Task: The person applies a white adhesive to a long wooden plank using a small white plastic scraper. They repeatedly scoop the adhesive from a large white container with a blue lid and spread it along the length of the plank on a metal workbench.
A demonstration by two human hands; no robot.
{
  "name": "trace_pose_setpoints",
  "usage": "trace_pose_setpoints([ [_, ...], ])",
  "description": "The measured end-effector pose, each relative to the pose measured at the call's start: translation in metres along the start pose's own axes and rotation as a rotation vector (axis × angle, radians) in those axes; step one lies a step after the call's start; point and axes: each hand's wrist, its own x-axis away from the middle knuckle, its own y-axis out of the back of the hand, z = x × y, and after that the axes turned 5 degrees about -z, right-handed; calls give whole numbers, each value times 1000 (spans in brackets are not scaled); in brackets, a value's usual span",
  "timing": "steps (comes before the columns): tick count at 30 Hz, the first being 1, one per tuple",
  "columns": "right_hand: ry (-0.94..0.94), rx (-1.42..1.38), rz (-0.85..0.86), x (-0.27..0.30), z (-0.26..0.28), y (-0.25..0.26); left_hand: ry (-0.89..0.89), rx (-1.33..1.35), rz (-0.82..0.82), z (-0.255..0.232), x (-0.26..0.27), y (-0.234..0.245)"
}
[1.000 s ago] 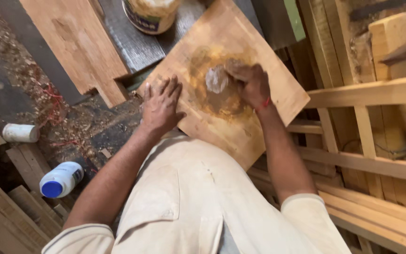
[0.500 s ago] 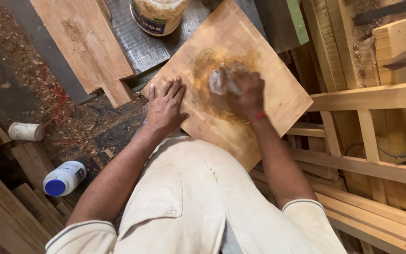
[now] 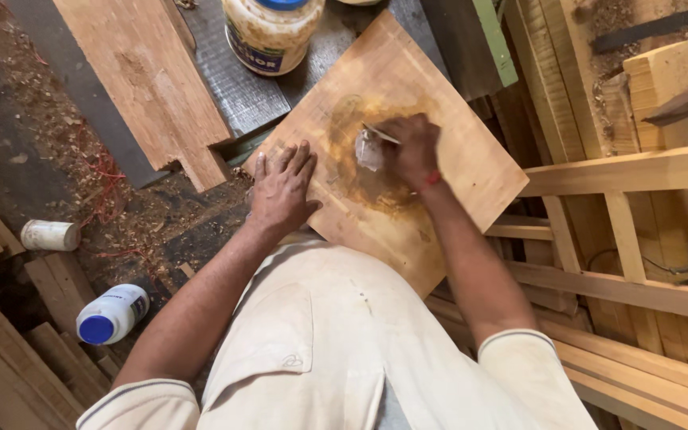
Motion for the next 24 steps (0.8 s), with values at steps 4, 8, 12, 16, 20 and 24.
trace_pose_setpoints([
  [4,171,-118,54,25,33,10,10,3,23,1,-2,0],
  [8,86,26,36,29,41,28,6,30,3,3,0,2],
  [12,0,21,-94,-12,-16,19,2,33,9,2,0,2],
  [16,72,11,-105,12,-11,9,-2,-1,15,1,-1,3],
  [20,-53,15,138,33,21,28,6,-5,68,-1,-3,1],
  [24,-326,-264,206,28,7,47,-4,-19,53,2,-1,1],
])
